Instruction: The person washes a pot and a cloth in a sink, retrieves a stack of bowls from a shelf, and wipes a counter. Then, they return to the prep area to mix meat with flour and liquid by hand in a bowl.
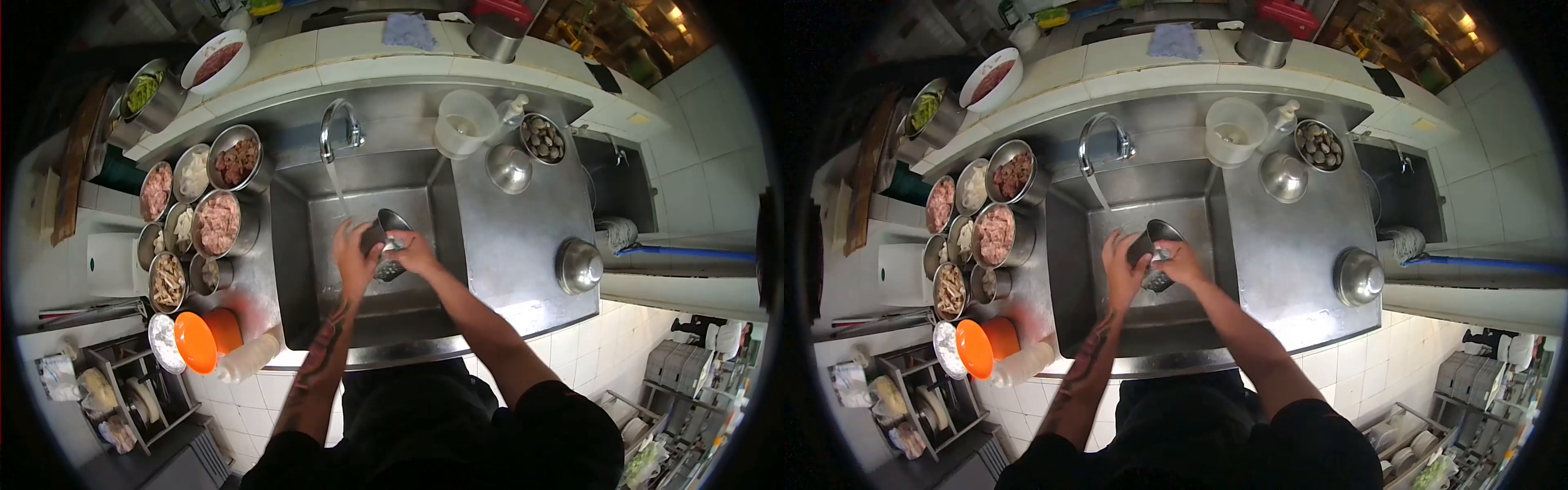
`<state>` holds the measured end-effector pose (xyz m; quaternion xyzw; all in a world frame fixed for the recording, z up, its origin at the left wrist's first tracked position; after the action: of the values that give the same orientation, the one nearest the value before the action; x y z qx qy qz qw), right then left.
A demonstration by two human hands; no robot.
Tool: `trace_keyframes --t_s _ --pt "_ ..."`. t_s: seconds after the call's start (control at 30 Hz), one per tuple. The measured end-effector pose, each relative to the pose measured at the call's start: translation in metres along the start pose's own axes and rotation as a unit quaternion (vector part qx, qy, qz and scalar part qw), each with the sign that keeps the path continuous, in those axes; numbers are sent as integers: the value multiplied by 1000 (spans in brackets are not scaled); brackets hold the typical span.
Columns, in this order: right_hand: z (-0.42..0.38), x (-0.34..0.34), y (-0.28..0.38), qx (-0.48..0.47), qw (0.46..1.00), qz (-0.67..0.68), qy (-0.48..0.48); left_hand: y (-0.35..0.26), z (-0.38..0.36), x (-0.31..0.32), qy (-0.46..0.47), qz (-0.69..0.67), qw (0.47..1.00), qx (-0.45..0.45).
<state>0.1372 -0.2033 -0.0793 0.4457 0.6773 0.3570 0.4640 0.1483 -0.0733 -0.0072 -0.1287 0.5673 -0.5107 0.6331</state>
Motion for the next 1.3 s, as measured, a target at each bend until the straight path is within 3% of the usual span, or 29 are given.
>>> trace_keyframes --t_s 0.03,0.07,0.1,0.17,0.23,0.27,0.3,0.33,0.37,0.4,0.47,0.5,0.53,0.6,0.63,0.67,0.7,0.73,0.8,0.83,0.87,0.9,0.93,1.0,1.03,1.1,1.2,1.23,1.3 --pt "8 11 -18 -6 997 -8 -80 63 -35 22 -120 -275 931 -208" --pt "8 30 -11 -5 997 -7 -81 105 -74 55 -222 -511 733 -391" --pt "4 45 -7 31 987 109 -113 108 -82 56 -221 -512 731 -393" --pt "-7 66 -16 67 962 224 -143 107 -100 87 -162 -764 400 -480" --pt "-16 89 19 -189 970 -112 -104 129 -102 83 -112 -782 422 -445" --pt "-13 88 19 -189 970 -113 -103 133 -98 85 -62 -799 441 -404" --pt "-2 90 7 -29 988 -149 -22 111 -84 66 -106 -708 577 -394" --pt "-4 93 -13 133 973 -181 59 91 -84 65 -107 -708 576 -394" --pt "-4 102 -21 162 974 149 -48 75 -93 66 -132 -744 516 -403" --pt "-16 106 -17 164 974 148 -48 67 -100 69 -157 -777 452 -409" --pt "-42 86 40 -73 974 -70 -202 104 -108 69 -186 -784 451 -383" --pt "-57 78 46 -142 939 -233 -207 107 -104 64 -138 -752 507 -398" --pt "-51 76 47 -143 940 -233 -205 108 -102 64 -91 -718 558 -407" --pt "-29 85 -11 192 967 -164 -8 99 -109 63 -120 -703 582 -390" --pt "-29 95 -5 189 949 240 -78 78 -105 64 -120 -752 508 -402" --pt "-36 93 -2 189 949 239 -79 63 -103 67 -120 -796 429 -410" --pt "-43 82 23 64 991 37 -109 80 -97 56 -161 -792 451 -379" --pt "-54 82 47 -64 975 -167 -132 74 -92 52 -161 -791 450 -382" --pt "-51 74 47 -151 933 -280 -166 68 -78 39 -127 -699 575 -407" --pt "-34 71 19 9 992 -76 -102 73 -90 45 -109 -705 577 -398" --pt "-32 85 -5 171 975 136 -33 80 -103 55 -107 -706 576 -398" --pt "-40 86 18 160 945 265 -106 73 -107 64 -115 -758 509 -392" --pt "-41 89 21 146 977 113 -107 69 -110 72 -124 -804 438 -384" --pt "-65 74 64 -156 955 -169 -187 77 -101 61 -98 -836 437 -317" --pt "-63 68 70 -160 954 -170 -187 75 -97 58 -105 -786 484 -370" --pt "-47 65 38 88 985 -122 -83 61 -94 46 -153 -730 539 -392" --pt "-41 95 26 134 978 96 -127 61 -97 54 -121 -817 467 -317" --pt "-54 79 60 -115 969 -12 -217 73 -86 44 -145 -793 503 -310" --pt "-56 65 50 -84 979 -70 -171 53 -81 33 -148 -743 550 -350"
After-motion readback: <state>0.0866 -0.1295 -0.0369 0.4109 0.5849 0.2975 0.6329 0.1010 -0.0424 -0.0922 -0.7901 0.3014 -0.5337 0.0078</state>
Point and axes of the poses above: each hand's wrist, its own z-axis towards the middle knuckle, its own x-axis out of the palm, y = z × x, the point moved 8 cm from there along z, towards the middle knuckle, and after that the axes turned 10 degrees about -z, right-handed, at the moved point
